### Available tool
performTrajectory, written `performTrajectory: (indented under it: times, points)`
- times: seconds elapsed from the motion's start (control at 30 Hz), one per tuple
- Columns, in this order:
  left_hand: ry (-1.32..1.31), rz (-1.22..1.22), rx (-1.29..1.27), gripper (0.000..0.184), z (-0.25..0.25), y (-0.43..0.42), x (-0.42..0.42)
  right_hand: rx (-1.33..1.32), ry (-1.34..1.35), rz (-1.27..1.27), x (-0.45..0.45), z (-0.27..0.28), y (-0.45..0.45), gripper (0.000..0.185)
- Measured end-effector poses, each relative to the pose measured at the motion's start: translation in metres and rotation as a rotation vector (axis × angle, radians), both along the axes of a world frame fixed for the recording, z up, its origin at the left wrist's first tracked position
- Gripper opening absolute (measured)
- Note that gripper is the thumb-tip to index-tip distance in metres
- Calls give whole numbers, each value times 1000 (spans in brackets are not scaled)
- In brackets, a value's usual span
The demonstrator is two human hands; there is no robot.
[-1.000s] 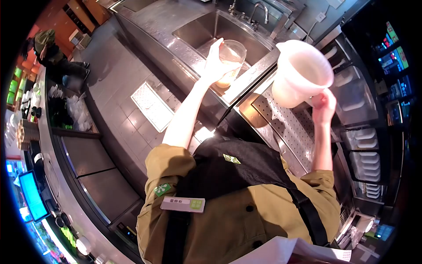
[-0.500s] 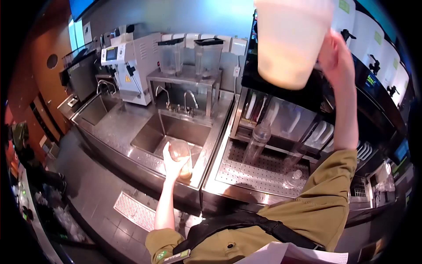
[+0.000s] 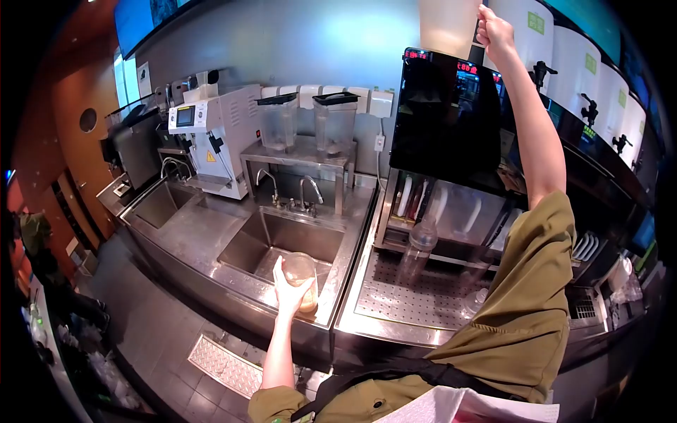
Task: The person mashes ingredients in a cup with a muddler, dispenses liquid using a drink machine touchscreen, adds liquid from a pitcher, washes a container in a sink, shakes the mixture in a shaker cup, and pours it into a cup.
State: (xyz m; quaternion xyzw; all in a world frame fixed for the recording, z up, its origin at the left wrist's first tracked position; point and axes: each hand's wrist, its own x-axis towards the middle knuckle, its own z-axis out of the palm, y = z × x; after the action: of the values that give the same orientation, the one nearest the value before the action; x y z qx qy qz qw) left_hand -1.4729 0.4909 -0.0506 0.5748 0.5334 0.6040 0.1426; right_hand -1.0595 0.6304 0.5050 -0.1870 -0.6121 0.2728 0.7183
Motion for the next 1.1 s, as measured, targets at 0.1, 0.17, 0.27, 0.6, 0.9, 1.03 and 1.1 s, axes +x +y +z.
performTrajectory:
  times: [0.1, 0.17, 0.27, 0.6, 0.9, 1.03, 1.1]
  points:
    - [20, 3, 1, 97, -5, 5, -1, -50, -66, -111, -9, -3, -13, 29]
    - [1, -2, 3, 97, -6, 7, -1, -82, -128, -180, -14, -4, -24, 30]
    - [-25, -2, -18, 95, 0, 2, 2, -99, -198, -297, -18, -5, -33, 31]
    - [-86, -1, 14, 101, -10, 8, 5, 66, -477, -813, -35, -23, -81, 34]
    - [-175, -165, 76, 114, 31, -5, 40, 642, -659, -1391, 36, -140, -181, 31]
    - [-111, -375, 128, 111, 63, -25, 92, -194, -814, -933, 96, -294, -242, 18]
    - [-112, -420, 122, 107, 62, -34, 127, -801, -1007, -748, 130, -357, -269, 19]
